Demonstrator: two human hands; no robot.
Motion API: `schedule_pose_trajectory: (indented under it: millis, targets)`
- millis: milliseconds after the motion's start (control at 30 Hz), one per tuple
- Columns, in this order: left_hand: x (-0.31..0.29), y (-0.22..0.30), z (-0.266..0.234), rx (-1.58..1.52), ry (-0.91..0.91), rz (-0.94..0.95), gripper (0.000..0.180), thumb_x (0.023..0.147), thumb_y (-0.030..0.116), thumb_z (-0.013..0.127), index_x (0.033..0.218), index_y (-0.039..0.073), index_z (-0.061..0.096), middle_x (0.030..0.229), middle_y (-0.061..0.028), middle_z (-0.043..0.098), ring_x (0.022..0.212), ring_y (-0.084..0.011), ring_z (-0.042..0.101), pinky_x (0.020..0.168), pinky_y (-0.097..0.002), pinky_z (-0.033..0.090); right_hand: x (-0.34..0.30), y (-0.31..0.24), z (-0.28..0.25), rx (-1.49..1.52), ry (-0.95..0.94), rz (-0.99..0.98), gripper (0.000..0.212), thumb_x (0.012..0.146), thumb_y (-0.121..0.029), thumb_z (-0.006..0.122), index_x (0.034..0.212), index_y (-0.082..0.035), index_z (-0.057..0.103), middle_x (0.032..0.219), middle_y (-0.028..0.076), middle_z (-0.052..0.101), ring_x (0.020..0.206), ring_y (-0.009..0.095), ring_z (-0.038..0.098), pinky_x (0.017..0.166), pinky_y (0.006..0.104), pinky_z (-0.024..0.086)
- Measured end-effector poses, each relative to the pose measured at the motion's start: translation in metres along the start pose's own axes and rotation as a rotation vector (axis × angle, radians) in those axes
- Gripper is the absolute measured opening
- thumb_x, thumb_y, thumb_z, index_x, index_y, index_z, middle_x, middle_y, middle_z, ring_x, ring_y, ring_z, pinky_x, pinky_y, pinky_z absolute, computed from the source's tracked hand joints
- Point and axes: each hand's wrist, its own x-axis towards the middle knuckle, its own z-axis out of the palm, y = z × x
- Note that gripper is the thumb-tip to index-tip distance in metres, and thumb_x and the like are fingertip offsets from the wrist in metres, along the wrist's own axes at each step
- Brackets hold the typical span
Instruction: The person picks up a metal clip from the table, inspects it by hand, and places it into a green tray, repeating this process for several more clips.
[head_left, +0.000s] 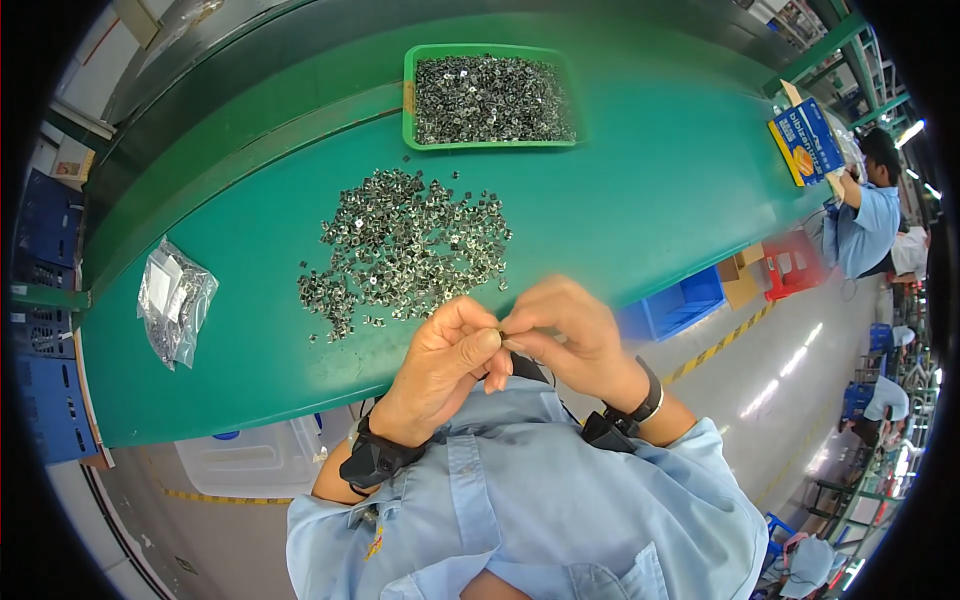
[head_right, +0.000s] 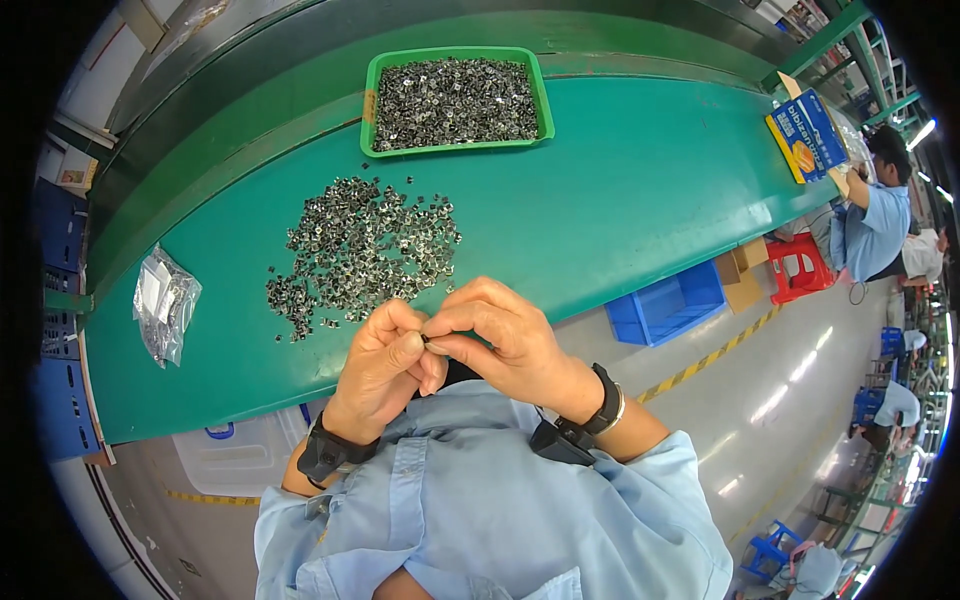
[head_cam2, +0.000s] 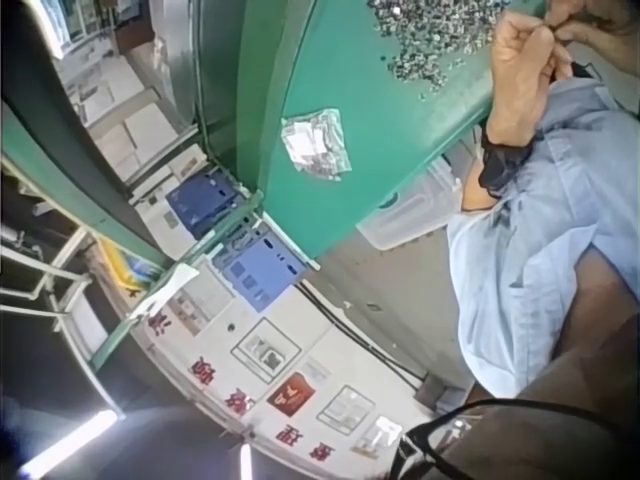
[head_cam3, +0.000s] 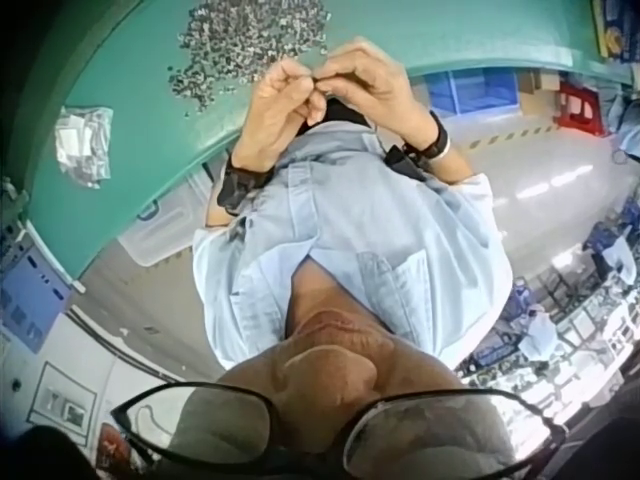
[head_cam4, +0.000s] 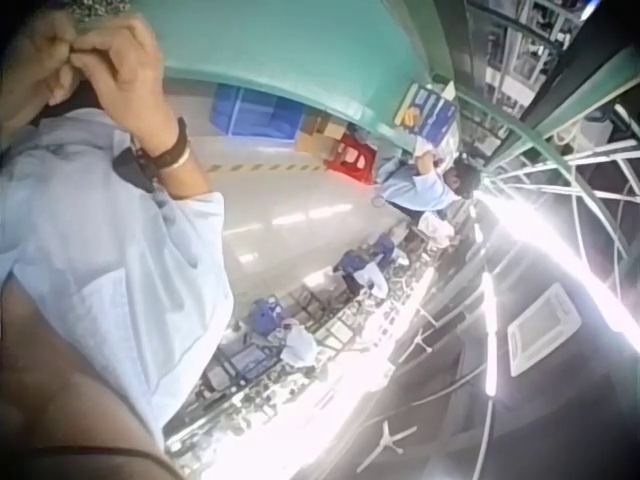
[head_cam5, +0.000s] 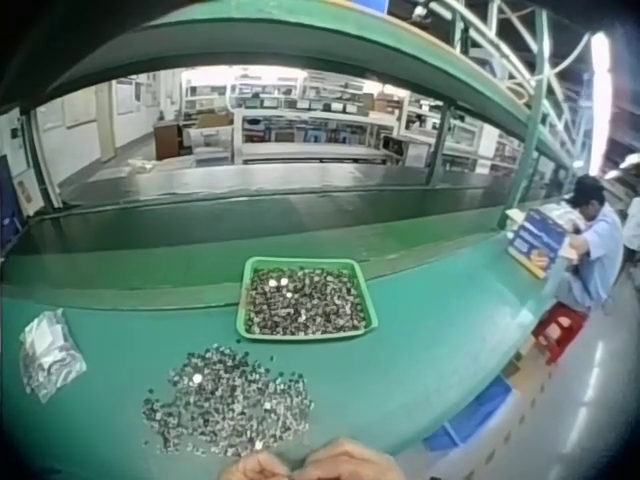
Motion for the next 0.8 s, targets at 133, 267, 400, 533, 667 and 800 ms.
schedule_pose_trajectory:
  millis: [133,267,400,533,667,800]
  targets:
    - [0.001,0.001,-0.003,0.068,0.005,0.003,0.014,0.09,0.018,0.057,0.091,0.006,0.051,0.073,-0.0089,0.061,0.058,-0.0155,0.057,0.051,-0.0269,0.044,0.0,0.001,-0.002,-0.084,-0.005,-0.033,0.018,0.073,0.0,0.069,0.09,-0.006,0.063,0.085,0.006,0.059,0.076,0.021,0.057,0.062,0.0307,0.045]
    - [-0.001,0.006,0.009,0.078,0.05,0.002,0.014,0.091,0.018,0.055,0.092,0.005,0.051,0.075,-0.0092,0.062,0.06,-0.0156,0.057,0.053,-0.0275,0.045,0.001,0.003,-0.003,-0.171,-0.003,-0.1,0.018,0.073,0.0,0.069,0.089,-0.006,0.062,0.085,0.006,0.059,0.075,0.021,0.057,0.062,0.0305,0.045]
    - [-0.001,0.006,0.008,-0.033,0.006,-0.007,0.014,0.092,0.018,0.054,0.093,0.004,0.051,0.075,-0.0092,0.061,0.059,-0.0157,0.056,0.054,-0.0278,0.045,0.001,0.004,-0.001,-0.083,0.033,-0.085,0.018,0.073,0.001,0.069,0.089,-0.005,0.062,0.084,0.007,0.059,0.073,0.021,0.057,0.06,0.0304,0.045]
    - [-0.001,0.003,0.005,-0.083,-0.004,-0.017,0.016,0.092,0.022,0.053,0.095,0.006,0.05,0.069,-0.0087,0.059,0.054,-0.0174,0.053,0.051,-0.0305,0.042,0.002,0.003,0.001,-0.049,0.014,-0.08,0.016,0.073,0.001,0.069,0.087,-0.005,0.062,0.084,0.007,0.059,0.072,0.021,0.058,0.06,0.0302,0.046]
    - [-0.002,0.003,0.002,-0.079,-0.012,-0.02,0.017,0.092,0.023,0.054,0.094,0.007,0.049,0.066,-0.0081,0.058,0.053,-0.0179,0.053,0.049,-0.0311,0.041,0.003,0.003,0.002,-0.057,-0.008,-0.072,0.016,0.073,0.0,0.069,0.086,-0.005,0.062,0.083,0.007,0.06,0.073,0.021,0.059,0.06,0.03,0.047]
    - [-0.001,0.008,0.001,-0.027,-0.034,-0.023,0.018,0.091,0.023,0.055,0.092,0.006,0.049,0.067,-0.0076,0.058,0.054,-0.0176,0.054,0.049,-0.03,0.042,0.004,0.003,0.002,-0.062,-0.019,-0.069,0.015,0.073,0.0,0.069,0.085,-0.005,0.062,0.082,0.007,0.061,0.073,0.021,0.06,0.06,0.0297,0.047]
